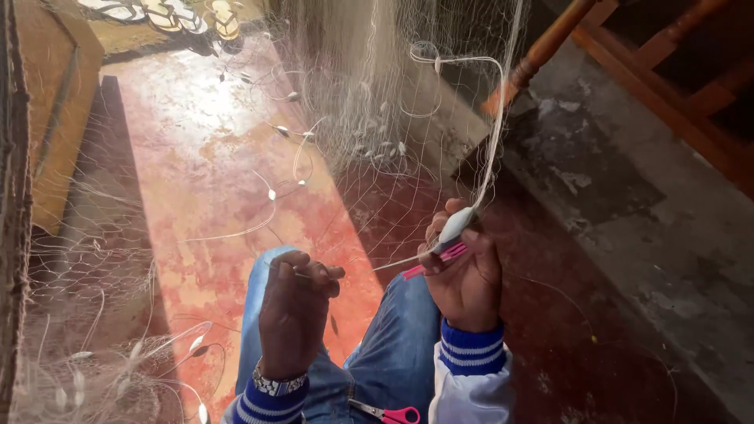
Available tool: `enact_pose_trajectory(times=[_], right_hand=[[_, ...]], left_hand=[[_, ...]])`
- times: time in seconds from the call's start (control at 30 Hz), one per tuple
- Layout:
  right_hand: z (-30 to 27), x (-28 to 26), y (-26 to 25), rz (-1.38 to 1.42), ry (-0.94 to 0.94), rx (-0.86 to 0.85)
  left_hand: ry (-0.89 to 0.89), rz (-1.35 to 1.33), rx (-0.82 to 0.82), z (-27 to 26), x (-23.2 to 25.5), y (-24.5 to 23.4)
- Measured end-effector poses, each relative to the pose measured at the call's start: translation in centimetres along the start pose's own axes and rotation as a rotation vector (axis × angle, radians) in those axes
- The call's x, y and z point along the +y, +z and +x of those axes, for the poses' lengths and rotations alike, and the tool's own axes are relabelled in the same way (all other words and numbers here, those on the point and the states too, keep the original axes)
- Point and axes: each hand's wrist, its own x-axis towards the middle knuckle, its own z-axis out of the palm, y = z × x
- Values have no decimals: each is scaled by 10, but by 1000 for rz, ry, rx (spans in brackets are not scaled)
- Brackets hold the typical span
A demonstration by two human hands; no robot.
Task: The person sits on the floor repairing a gill net, threading the net line through white oval floats and attaching them along the net's edge. They hold a pink netting shuttle, pull line through floats one at a time, and use scissors to trim line.
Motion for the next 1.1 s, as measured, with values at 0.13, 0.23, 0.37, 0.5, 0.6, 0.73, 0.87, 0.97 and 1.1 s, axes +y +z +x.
enact_pose_trajectory(times=[0.13, 0.23, 0.37, 0.5, 0.6, 0.73, 0.87, 0.97, 1.1], right_hand=[[1, 7, 5, 33, 38, -26], [2, 14, 11, -29, -17, -106], [2, 26, 11, 7, 61, -154], [6, 30, 15, 27, 79, -186], [14, 25, 18, -65, 66, -256], [30, 17, 25, -190, 97, -149], [55, 5, 23, -119, 40, -30], [62, -15, 1, 24, -6, -43], [49, -58, -43, -45, -213, 184]], left_hand=[[50, -38, 3, 5, 6, -2], [70, -131, 22, 14, -1, -1], [-74, 306, -14, 25, -12, 29], [-37, 373, -200, 36, -17, 53], [120, 380, -140, 36, -16, 51], [209, 376, -351, 27, -10, 60], [173, 404, -377, 18, -8, 46], [201, 339, -363, 20, 8, 43], [246, -26, -200, 36, 41, -3]])
